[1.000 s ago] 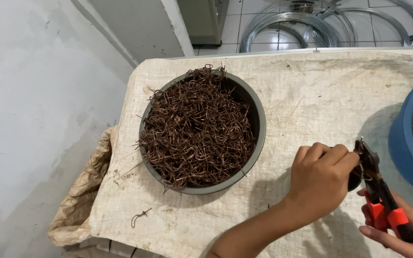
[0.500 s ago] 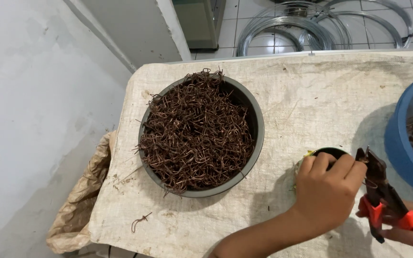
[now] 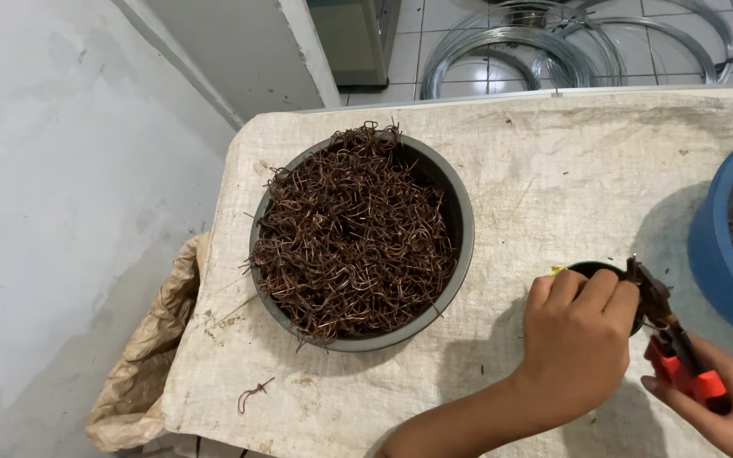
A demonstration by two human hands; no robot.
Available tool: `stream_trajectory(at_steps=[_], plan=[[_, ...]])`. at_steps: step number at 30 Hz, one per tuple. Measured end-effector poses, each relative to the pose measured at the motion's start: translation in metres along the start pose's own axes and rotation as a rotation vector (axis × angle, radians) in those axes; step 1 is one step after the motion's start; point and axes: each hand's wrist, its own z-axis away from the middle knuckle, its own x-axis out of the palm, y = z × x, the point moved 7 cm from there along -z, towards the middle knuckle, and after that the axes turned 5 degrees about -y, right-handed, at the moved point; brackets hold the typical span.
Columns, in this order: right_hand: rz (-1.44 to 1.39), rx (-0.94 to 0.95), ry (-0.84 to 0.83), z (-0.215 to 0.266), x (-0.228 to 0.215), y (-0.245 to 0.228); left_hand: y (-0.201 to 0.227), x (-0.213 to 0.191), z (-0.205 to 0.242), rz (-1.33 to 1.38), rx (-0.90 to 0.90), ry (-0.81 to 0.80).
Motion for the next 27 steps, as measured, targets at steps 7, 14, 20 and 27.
stream_trajectory(at_steps=[7, 14, 20, 27], plan=[[0.354, 0.061, 0.014, -0.015, -0.003, 0.029, -0.005, -0.002, -0.003, 0.034, -0.177, -0.103], [0.332, 0.005, -0.001, -0.025, -0.003, 0.037, 0.001, -0.008, -0.008, 0.027, -0.178, -0.133], [0.32, -0.133, 0.09, -0.039, -0.004, 0.065, -0.005, -0.002, -0.011, 0.155, -0.215, -0.249], [0.108, -0.297, 0.063, -0.04, 0.0, 0.079, -0.009, -0.002, -0.013, 0.205, -0.237, -0.291]])
